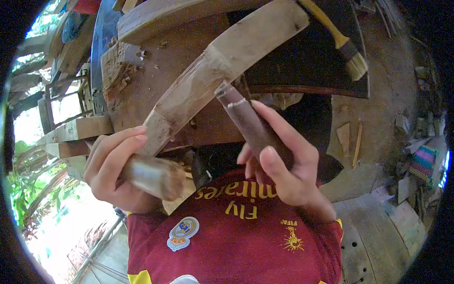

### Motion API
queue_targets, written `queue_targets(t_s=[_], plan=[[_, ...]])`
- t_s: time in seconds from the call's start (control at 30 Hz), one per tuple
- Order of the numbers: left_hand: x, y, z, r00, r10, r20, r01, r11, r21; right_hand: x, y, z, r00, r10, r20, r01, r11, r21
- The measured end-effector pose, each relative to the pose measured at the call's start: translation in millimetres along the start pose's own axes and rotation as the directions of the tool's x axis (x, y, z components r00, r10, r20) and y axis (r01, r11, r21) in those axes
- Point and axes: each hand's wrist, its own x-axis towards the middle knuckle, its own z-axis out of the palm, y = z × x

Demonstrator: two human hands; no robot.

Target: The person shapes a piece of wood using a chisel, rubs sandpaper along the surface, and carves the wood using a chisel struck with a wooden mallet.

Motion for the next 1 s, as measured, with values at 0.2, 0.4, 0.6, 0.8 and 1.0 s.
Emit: queue_targets(t_s=[0.2,0.4,0.6,0.8,1.0], plan=[[31,6,19,0.993,0.081,0.087,-0.088,0.992,0.088,9,-4,-8,0.999,0.041,0.018,-0.044,0.859,0.509],[32,-20,23,0.987,0.145,0.073,-0.147,0.989,0.019,10,-4,-21,0.997,0.080,0.011,-0.069,0.773,0.631],[11,-36,19,0.999,0.027,-0.044,-0.030,0.997,-0.068,5,2,-13,0.991,-0.080,-0.106,0.090,0.991,0.095],[3,-47,31,0.978,-0.128,-0.164,0.133,0.991,0.020,18,4,2,0.943,-0.332,-0.007,0.292,0.838,-0.461],[7,-37,30,0.982,-0.188,-0.017,0.186,0.980,-0.075,25,-1,4,0.893,-0.405,0.198,0.444,0.719,-0.535]])
